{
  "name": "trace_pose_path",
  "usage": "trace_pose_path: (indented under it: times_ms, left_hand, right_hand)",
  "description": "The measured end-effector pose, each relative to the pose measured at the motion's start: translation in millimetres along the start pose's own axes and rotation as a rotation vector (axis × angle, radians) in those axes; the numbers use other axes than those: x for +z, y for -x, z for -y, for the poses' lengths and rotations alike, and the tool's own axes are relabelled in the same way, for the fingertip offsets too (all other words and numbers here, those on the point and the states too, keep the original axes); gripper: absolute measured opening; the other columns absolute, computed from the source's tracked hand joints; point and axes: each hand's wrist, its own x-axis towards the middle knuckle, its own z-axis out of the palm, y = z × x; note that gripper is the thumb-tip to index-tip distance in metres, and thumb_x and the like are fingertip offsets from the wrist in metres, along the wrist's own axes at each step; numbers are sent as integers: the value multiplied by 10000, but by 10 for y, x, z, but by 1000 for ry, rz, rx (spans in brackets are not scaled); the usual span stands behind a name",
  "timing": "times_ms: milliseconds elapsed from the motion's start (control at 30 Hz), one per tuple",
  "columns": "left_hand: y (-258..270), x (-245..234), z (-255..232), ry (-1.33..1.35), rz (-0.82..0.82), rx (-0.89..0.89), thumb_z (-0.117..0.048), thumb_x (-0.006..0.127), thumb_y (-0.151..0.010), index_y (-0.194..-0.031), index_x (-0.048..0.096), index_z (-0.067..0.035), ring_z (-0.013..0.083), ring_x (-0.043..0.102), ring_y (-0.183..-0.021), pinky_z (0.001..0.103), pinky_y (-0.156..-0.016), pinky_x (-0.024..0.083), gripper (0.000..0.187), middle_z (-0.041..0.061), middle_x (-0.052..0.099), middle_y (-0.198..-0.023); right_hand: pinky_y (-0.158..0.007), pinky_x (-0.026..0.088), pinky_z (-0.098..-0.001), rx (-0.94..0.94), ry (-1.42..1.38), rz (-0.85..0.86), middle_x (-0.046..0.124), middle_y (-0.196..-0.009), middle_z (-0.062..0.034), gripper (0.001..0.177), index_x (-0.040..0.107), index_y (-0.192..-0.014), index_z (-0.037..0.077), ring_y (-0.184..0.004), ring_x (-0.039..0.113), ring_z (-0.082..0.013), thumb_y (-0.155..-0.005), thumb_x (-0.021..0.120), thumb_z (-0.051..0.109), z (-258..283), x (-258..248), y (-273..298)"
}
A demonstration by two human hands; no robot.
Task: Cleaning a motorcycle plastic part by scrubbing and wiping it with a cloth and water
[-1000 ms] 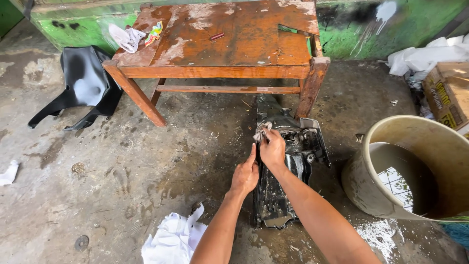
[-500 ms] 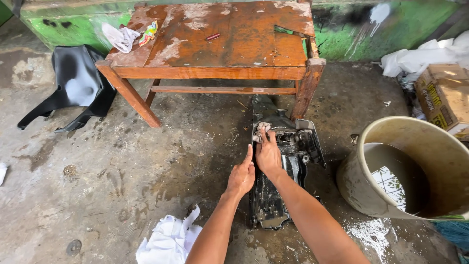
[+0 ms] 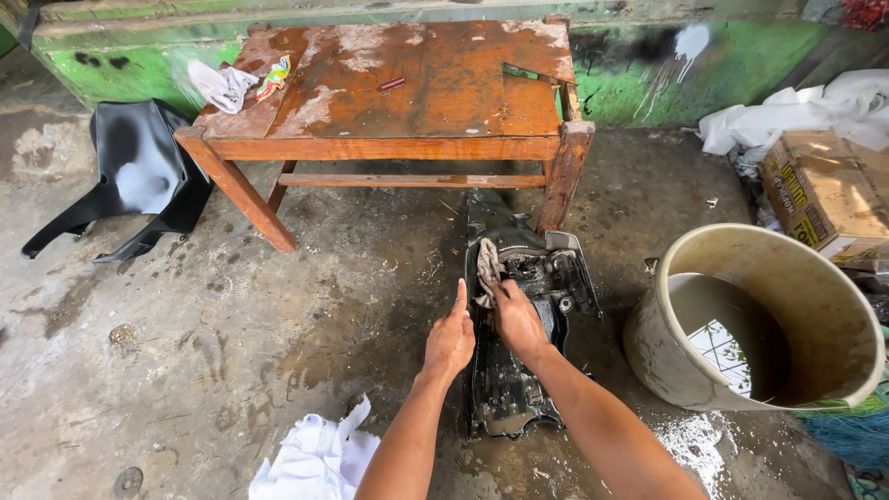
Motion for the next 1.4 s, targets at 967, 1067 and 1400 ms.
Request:
trace_pose_path:
  times_ms: [967, 1067, 1400]
  left_hand:
    - [-443, 722, 224, -274, -717, 451, -206, 535, -943, -1268, 634, -247, 138, 550, -865, 326, -762, 440, 343, -20, 526, -1023]
    - [-283, 848, -14, -263, -785, 668, -205, 580, -884, -1144, 649, -229, 198, 549, -854, 354, -709, 426, 270, -23, 479, -958]
    - [-413, 1736, 147, -292, -213, 550, -291, 568, -876, -1104, 664, -209, 265, 579, -1019, 452, -853, 484, 261, 10, 525, -1049]
  right_hand:
    - [-796, 502, -399, 407, -620, -433, 664, -903, -68, 150, 748, -952, 109, -856, 631, -207, -872, 622, 111, -384, -1492, 139]
    - [-915, 515, -469, 494, -537, -247, 740, -987, -162, 189, 755, -1002, 86, -1048, 692, -321, -880, 647, 180, -319, -1546, 474]
    - [-992, 544, -483, 524, -224, 388, 781, -1121, -144, 289, 792, -1079, 132, -1160, 687, -354, -847, 668, 252, -290, -1372, 1736]
